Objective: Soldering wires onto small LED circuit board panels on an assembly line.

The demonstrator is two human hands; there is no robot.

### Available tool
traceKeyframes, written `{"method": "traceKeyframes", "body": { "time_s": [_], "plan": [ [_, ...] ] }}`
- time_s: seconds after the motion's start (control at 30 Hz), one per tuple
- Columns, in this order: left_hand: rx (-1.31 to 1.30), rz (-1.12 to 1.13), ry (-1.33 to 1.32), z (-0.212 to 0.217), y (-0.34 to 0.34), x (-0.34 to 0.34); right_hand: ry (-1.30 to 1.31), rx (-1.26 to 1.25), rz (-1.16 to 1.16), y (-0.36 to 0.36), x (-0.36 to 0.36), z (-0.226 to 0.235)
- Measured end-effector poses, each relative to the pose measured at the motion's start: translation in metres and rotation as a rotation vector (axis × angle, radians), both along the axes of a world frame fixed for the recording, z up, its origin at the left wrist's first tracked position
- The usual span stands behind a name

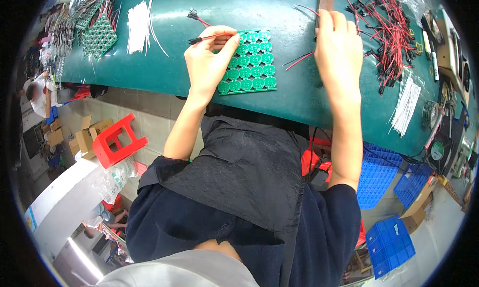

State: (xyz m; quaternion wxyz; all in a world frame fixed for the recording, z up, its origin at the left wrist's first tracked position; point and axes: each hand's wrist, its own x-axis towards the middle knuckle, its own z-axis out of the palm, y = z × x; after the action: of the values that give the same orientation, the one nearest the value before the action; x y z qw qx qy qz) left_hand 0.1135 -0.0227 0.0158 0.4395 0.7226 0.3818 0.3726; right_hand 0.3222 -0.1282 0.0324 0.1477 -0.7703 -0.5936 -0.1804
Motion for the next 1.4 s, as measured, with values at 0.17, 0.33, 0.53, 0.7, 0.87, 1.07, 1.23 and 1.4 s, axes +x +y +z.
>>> {"method": "traceKeyframes", "body": {
  "time_s": [0.17, 0.33, 0.53, 0.7, 0.87, 1.07, 1.23, 1.4],
  "plan": [
    [0.047, 0.008, 0.059, -0.007, -0.002, 0.004, 0.088, -0.083, -0.112, -0.002, 0.018, -0.017],
    [0.052, 0.009, 0.050, -0.009, -0.002, 0.002, 0.272, 0.002, -0.153, -0.005, 0.009, -0.007],
    [0.059, 0.017, 0.057, -0.007, -0.004, 0.005, 0.671, 0.154, -0.035, -0.010, -0.022, 0.006],
    [0.061, 0.030, 0.042, -0.010, -0.004, 0.004, 0.971, -0.017, -0.028, -0.026, -0.063, 0.000],
    [0.043, 0.024, 0.012, -0.009, -0.004, 0.003, 1.001, -0.020, -0.072, -0.035, -0.079, -0.001],
    [0.057, 0.033, 0.007, -0.011, -0.005, 0.003, 1.064, -0.017, -0.066, -0.037, -0.085, 0.002],
    [0.056, -0.013, 0.069, -0.005, -0.006, -0.002, 1.160, -0.012, -0.041, -0.042, -0.098, -0.002],
    [0.045, -0.028, 0.067, -0.005, -0.006, -0.003, 1.087, -0.040, -0.042, -0.041, -0.100, -0.002]
  ]
}}
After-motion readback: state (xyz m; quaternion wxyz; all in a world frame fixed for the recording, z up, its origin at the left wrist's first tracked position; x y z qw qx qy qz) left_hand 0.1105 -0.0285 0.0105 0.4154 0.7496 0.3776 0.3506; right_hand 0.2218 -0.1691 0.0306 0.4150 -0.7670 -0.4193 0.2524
